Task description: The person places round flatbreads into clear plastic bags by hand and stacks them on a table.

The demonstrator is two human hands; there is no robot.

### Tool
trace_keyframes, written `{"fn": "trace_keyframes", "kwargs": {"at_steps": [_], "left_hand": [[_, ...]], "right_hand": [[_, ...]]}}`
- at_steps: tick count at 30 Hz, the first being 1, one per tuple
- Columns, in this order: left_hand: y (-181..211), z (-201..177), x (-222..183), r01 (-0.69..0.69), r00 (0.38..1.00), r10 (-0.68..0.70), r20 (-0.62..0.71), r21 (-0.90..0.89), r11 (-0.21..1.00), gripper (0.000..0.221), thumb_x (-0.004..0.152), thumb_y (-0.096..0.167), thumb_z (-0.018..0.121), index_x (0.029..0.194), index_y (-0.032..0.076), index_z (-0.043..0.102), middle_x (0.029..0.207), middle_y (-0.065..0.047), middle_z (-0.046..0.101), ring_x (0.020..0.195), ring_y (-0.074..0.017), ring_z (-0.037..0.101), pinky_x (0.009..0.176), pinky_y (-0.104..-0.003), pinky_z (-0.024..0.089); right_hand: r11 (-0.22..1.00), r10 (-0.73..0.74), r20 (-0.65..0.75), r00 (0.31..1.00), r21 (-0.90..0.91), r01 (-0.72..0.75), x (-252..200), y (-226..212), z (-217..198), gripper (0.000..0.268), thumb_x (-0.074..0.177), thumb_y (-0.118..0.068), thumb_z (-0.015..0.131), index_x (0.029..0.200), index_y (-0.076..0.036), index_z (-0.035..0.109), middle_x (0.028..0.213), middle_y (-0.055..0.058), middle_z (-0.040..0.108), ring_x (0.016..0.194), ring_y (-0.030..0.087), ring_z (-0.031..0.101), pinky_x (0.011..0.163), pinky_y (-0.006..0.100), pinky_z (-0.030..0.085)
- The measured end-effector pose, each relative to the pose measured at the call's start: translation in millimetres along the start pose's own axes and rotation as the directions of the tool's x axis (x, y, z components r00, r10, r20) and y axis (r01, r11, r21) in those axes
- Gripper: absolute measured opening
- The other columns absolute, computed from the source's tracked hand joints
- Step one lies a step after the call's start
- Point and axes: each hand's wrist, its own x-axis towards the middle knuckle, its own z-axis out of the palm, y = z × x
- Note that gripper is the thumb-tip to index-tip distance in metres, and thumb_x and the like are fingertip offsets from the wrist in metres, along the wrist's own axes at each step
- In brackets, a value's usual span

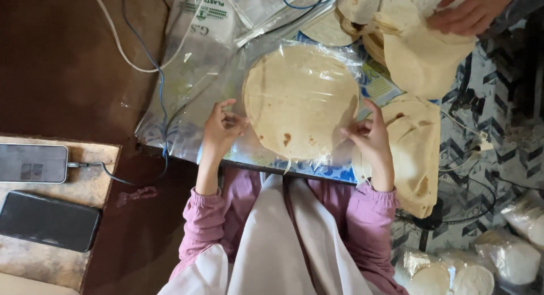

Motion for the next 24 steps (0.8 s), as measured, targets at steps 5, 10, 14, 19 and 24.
{"fn": "trace_keyframes", "kwargs": {"at_steps": [5, 10, 14, 19, 24], "left_hand": [[-8, -2, -6, -0.023, 1.0, 0.022, 0.015, 0.003, 1.0, 0.056, 0.087, 0.004, 0.076, 0.138, 0.001, 0.052, 0.089, -0.006, 0.072, 0.073, -0.0077, 0.068, 0.064, -0.024, 0.057], [26, 0, -17, 0.05, 0.999, -0.048, -0.02, 0.146, 0.988, 0.059, 0.085, 0.001, 0.077, 0.14, 0.003, 0.053, 0.087, -0.007, 0.072, 0.069, -0.0093, 0.063, 0.06, -0.026, 0.052], [4, -3, -15, 0.052, 0.999, -0.049, -0.021, 0.123, 0.991, 0.061, 0.086, 0.003, 0.077, 0.142, 0.003, 0.054, 0.09, -0.008, 0.073, 0.07, -0.0093, 0.065, 0.059, -0.026, 0.056], [8, -2, -22, 0.034, 0.999, -0.028, -0.025, 0.265, 0.964, 0.073, 0.082, 0.001, 0.078, 0.148, 0.004, 0.048, 0.093, -0.009, 0.075, 0.068, -0.0142, 0.069, 0.057, -0.029, 0.055], [49, 12, -36, -0.234, 0.957, 0.29, 0.005, 0.607, 0.76, 0.086, 0.078, 0.0, 0.08, 0.155, 0.005, 0.044, 0.109, -0.016, 0.07, 0.094, -0.029, 0.069, 0.08, -0.04, 0.055]], "right_hand": [[0.971, 0.098, 0.064, 0.993, 0.212, -0.11, -15, 18, -2, 0.079, 0.09, 0.007, 0.074, 0.157, -0.01, 0.038, 0.089, 0.007, 0.07, 0.071, 0.01, 0.062, 0.064, 0.025, 0.05], [0.963, 0.101, 0.077, 0.992, 0.242, -0.117, -24, 3, -4, 0.08, 0.088, 0.01, 0.071, 0.157, -0.01, 0.036, 0.087, 0.009, 0.07, 0.069, 0.012, 0.064, 0.062, 0.026, 0.052], [0.947, 0.071, 0.114, 0.991, 0.304, -0.103, -25, 16, -11, 0.079, 0.089, 0.011, 0.071, 0.157, -0.007, 0.036, 0.09, 0.01, 0.071, 0.07, 0.012, 0.065, 0.066, 0.025, 0.053], [0.949, 0.122, 0.131, 0.984, 0.276, -0.154, -26, 12, -10, 0.081, 0.087, 0.011, 0.072, 0.157, -0.007, 0.036, 0.091, 0.009, 0.07, 0.074, 0.012, 0.066, 0.067, 0.024, 0.054], [0.96, 0.157, 0.14, 0.978, 0.212, -0.184, -32, -21, -7, 0.087, 0.083, 0.009, 0.073, 0.158, -0.01, 0.035, 0.099, 0.009, 0.068, 0.085, 0.011, 0.069, 0.069, 0.024, 0.057]]}}
